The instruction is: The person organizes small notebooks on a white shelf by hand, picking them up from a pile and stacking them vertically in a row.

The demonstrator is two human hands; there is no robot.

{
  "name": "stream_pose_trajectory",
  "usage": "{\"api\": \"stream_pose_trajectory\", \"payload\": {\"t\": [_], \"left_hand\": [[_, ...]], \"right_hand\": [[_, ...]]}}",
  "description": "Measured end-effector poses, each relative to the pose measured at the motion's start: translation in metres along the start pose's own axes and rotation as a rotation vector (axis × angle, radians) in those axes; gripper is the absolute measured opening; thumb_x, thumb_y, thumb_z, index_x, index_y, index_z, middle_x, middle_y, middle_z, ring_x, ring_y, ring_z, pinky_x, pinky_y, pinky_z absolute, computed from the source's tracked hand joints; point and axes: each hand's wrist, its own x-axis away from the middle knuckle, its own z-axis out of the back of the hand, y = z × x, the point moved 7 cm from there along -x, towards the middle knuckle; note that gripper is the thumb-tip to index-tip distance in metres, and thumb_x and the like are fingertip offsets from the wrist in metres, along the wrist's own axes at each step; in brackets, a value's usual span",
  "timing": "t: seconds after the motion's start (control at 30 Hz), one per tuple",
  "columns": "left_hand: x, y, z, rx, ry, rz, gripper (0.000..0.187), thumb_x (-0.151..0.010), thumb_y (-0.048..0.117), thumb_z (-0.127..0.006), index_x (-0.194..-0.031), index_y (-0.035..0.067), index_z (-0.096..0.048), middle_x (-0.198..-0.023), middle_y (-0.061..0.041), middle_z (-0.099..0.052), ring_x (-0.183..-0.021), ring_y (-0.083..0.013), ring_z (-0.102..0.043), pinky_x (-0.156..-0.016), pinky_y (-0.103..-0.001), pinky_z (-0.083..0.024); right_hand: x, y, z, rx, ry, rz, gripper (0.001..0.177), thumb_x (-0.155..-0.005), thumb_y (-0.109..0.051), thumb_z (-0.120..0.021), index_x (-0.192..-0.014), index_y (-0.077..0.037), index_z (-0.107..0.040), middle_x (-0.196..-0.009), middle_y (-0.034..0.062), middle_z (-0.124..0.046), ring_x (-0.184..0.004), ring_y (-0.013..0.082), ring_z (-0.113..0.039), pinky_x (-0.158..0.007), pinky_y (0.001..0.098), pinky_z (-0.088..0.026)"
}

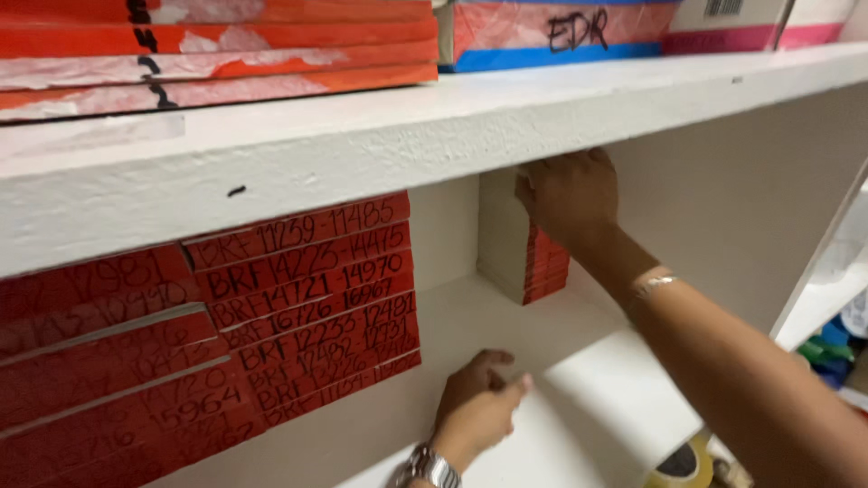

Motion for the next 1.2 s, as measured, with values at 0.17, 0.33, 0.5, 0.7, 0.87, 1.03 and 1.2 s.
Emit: {"api": "stream_pose_trajectory", "payload": {"t": [0.17, 0.33, 0.5, 0.7, 0.87, 1.03, 1.2], "left_hand": [[-0.016, 0.0, -0.006, 0.804, -0.087, -0.098, 0.048, -0.096, 0.04, -0.035, -0.127, 0.014, -0.062, -0.096, -0.01, -0.076, -0.057, -0.0156, -0.059, -0.039, -0.027, -0.042], [-0.021, -0.01, -0.007, 1.063, -0.102, -0.07, 0.077, -0.089, 0.072, -0.031, -0.123, 0.014, -0.067, -0.1, -0.012, -0.077, -0.067, -0.0205, -0.065, -0.051, -0.035, -0.052], [-0.019, -0.011, 0.005, 0.926, 0.12, -0.157, 0.035, -0.085, 0.01, -0.059, -0.119, 0.013, -0.069, -0.102, -0.007, -0.074, -0.086, -0.0198, -0.061, -0.059, -0.032, -0.045], [0.004, 0.001, 0.006, 0.905, 0.082, -0.024, 0.035, -0.08, 0.01, -0.045, -0.113, 0.015, -0.057, -0.09, -0.013, -0.071, -0.058, -0.0287, -0.068, -0.04, -0.029, -0.029], [0.001, -0.002, 0.003, 0.813, 0.043, 0.037, 0.02, -0.098, 0.012, -0.039, -0.115, 0.015, -0.048, -0.097, -0.017, -0.075, -0.058, -0.0268, -0.071, -0.042, -0.027, -0.041], [-0.002, -0.002, 0.002, 0.893, 0.04, 0.023, 0.025, -0.096, 0.009, -0.042, -0.119, 0.011, -0.049, -0.109, -0.019, -0.069, -0.058, -0.0336, -0.07, -0.042, -0.029, -0.052], [-0.002, -0.004, 0.0, 0.855, 0.027, 0.073, 0.018, -0.098, 0.011, -0.043, -0.115, 0.014, -0.047, -0.111, -0.015, -0.068, -0.058, -0.0334, -0.071, -0.046, -0.031, -0.052]], "right_hand": [[0.061, -0.048, 0.045, -0.16, 0.09, 0.45, 0.016, -0.093, -0.016, -0.06, -0.079, -0.023, -0.057, -0.07, -0.0019, -0.054, -0.058, 0.0206, -0.055, -0.048, 0.0375, -0.038], [0.145, -0.099, 0.093, -0.584, -0.016, 0.684, 0.036, -0.104, -0.042, -0.052, -0.092, -0.012, -0.067, -0.078, 0.0033, -0.055, -0.056, 0.023, -0.055, -0.063, 0.0444, -0.047], [0.164, -0.106, 0.124, -0.792, -0.023, 0.731, 0.023, -0.106, -0.008, -0.056, -0.084, -0.006, -0.06, -0.075, 0.0054, -0.049, -0.057, 0.0216, -0.045, -0.049, 0.0359, -0.033], [0.117, -0.064, 0.062, -0.904, -0.302, 0.65, 0.02, -0.065, -0.018, -0.075, -0.075, -0.035, -0.07, -0.073, -0.0027, -0.066, -0.067, 0.0272, -0.061, -0.051, 0.044, -0.044], [0.04, 0.019, -0.012, -0.283, -0.427, -0.081, 0.044, -0.087, -0.048, -0.069, -0.114, -0.013, -0.064, -0.107, 0.0103, -0.071, -0.093, 0.0371, -0.064, -0.062, 0.0525, -0.052], [0.002, 0.028, -0.034, -0.333, -0.677, -0.228, 0.079, -0.093, -0.047, -0.061, -0.157, -0.01, -0.036, -0.159, 0.0134, -0.044, -0.14, 0.0373, -0.042, -0.1, 0.0592, -0.043], [-0.002, 0.023, -0.059, -0.322, -0.824, -0.359, 0.069, -0.097, -0.056, -0.053, -0.148, -0.01, -0.042, -0.141, 0.015, -0.058, -0.131, 0.0366, -0.052, -0.099, 0.0572, -0.041]]}}
